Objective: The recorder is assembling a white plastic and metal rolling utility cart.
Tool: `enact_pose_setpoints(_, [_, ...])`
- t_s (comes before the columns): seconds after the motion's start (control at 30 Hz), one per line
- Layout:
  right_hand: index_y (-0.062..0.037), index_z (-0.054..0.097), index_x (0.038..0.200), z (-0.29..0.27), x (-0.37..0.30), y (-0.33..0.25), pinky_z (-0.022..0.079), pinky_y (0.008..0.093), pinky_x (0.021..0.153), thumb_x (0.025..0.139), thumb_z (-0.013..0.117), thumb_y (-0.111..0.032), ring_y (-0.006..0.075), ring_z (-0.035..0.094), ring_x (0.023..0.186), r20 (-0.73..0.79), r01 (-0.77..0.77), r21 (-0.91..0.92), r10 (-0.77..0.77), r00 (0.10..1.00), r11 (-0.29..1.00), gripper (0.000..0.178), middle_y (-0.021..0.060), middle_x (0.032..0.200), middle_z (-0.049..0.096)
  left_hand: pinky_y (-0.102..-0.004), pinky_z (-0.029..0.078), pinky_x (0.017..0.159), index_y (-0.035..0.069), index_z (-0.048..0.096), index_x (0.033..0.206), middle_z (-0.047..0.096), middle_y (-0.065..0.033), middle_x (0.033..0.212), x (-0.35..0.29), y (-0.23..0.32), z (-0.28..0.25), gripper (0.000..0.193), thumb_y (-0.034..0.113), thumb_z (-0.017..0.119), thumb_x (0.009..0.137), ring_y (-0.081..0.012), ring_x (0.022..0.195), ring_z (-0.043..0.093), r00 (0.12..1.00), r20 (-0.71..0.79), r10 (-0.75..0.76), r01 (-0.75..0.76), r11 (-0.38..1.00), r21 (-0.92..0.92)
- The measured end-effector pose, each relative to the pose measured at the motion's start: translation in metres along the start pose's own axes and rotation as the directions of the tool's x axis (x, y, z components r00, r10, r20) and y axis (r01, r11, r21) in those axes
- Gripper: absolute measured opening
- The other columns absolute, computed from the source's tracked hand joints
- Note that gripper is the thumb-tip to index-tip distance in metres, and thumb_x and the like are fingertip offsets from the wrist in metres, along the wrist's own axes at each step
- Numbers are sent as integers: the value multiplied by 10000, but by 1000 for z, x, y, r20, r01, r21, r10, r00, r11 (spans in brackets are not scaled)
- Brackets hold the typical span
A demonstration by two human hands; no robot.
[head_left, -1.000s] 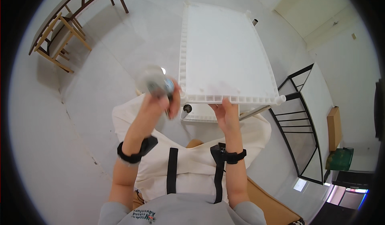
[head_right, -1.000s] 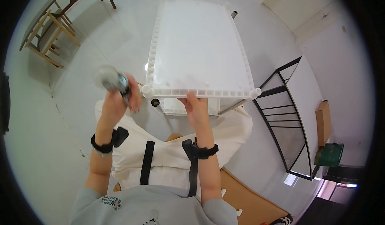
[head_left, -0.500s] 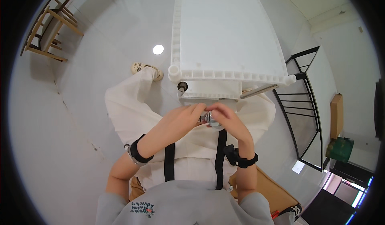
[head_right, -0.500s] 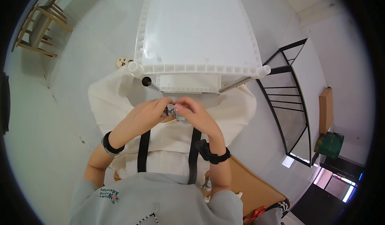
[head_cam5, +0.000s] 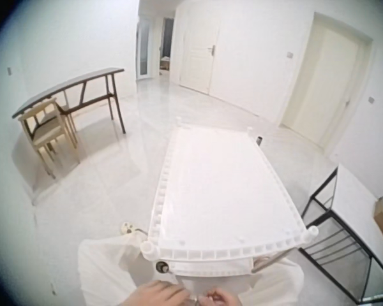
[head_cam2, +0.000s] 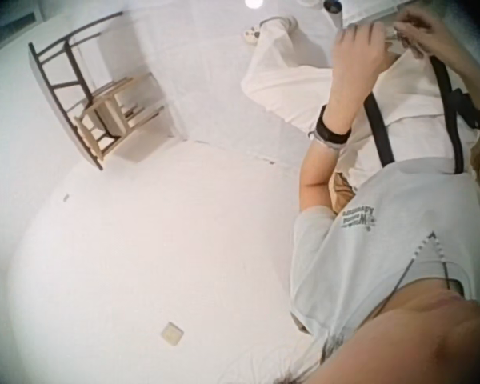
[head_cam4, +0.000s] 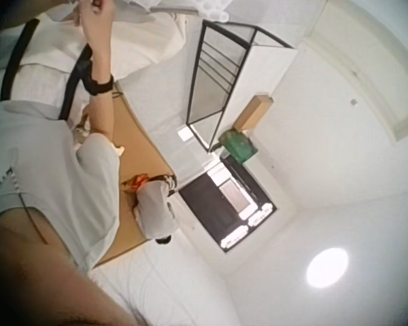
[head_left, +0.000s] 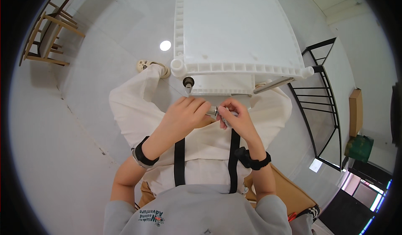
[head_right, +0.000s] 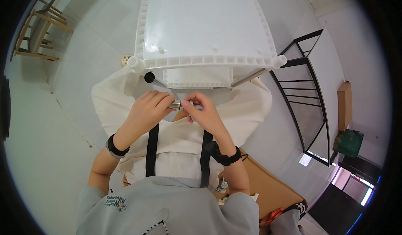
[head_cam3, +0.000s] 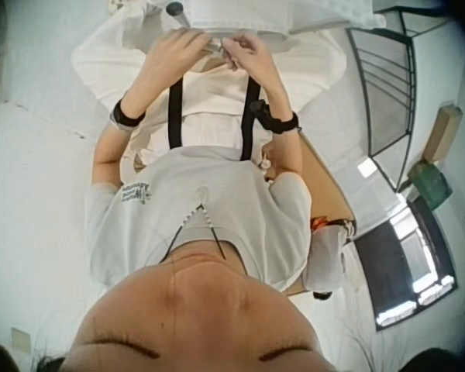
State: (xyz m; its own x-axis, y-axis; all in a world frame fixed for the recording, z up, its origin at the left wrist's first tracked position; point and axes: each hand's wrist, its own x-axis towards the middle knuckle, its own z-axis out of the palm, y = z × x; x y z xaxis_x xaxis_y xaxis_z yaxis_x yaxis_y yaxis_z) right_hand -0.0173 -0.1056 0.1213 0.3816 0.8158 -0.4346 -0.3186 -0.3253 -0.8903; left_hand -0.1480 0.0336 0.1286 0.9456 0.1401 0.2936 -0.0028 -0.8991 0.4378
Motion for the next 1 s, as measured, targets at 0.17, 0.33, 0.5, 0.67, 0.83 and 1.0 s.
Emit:
enact_pose_setpoints(0.17, [9, 529, 895, -2, 1, 5, 497, 258, 549, 868, 521, -153, 153, 590, 615, 42, 4, 264, -15, 999, 965, 165, 85, 726, 587, -312, 453, 629, 48, 553, 910, 574, -54, 864, -3, 2, -3, 329, 110, 686, 616, -218, 753, 563, 994, -99, 39, -39, 999, 9])
enact_pose_setpoints(0.33, [12, 536, 914, -8, 6, 17, 500, 266, 573, 872, 513, -156, 170, 604, 651, 96, 37, 262, -64, 993, 964, 175, 98, 768, 599, -305, 454, 604, 46, 558, 905, 575, -51, 855, -4, 2, -6, 334, 105, 683, 601, -212, 721, 564, 990, -127, 53, -52, 999, 14])
enact_pose_setpoints(0.5, [8, 547, 877, -5, 5, 16, 453, 244, 537, 877, 512, -192, 149, 570, 621, 61, 109, 321, -136, 989, 941, 203, 88, 757, 595, -302, 457, 583, 42, 563, 906, 578, -49, 858, -7, 2, -4, 344, 105, 680, 589, -207, 701, 568, 986, -157, 55, -52, 998, 23])
enact_pose_setpoints(0.67, [-2, 540, 858, 3, 5, 13, 411, 235, 433, 894, 478, -194, 137, 539, 556, 10, 58, 417, -68, 998, 907, 205, 88, 698, 557, -293, 463, 579, 42, 571, 904, 587, -51, 848, -6, 0, -3, 339, 109, 682, 590, -203, 707, 573, 984, -163, 66, -57, 997, 59])
enact_pose_setpoints(0.83, [-6, 539, 787, 8, 9, 14, 331, 191, 359, 870, 511, -158, 104, 505, 496, -103, 73, 333, -41, 994, 940, 175, 83, 672, 552, -294, 456, 562, 40, 570, 892, 594, -60, 786, -3, -2, -2, 303, 129, 689, 627, -211, 678, 575, 986, -162, 39, -41, 999, -7])
enact_pose_setpoints(1.0, [-5, 545, 765, 8, 7, 9, 298, 194, 341, 842, 535, -133, 77, 449, 400, -112, 121, 129, -107, 988, 984, 150, 52, 577, 540, -308, 439, 539, 49, 566, 893, 592, -84, 704, 0, -10, -12, 259, 165, 685, 694, -239, 602, 563, 991, 95, -98, 121, 950, -288])
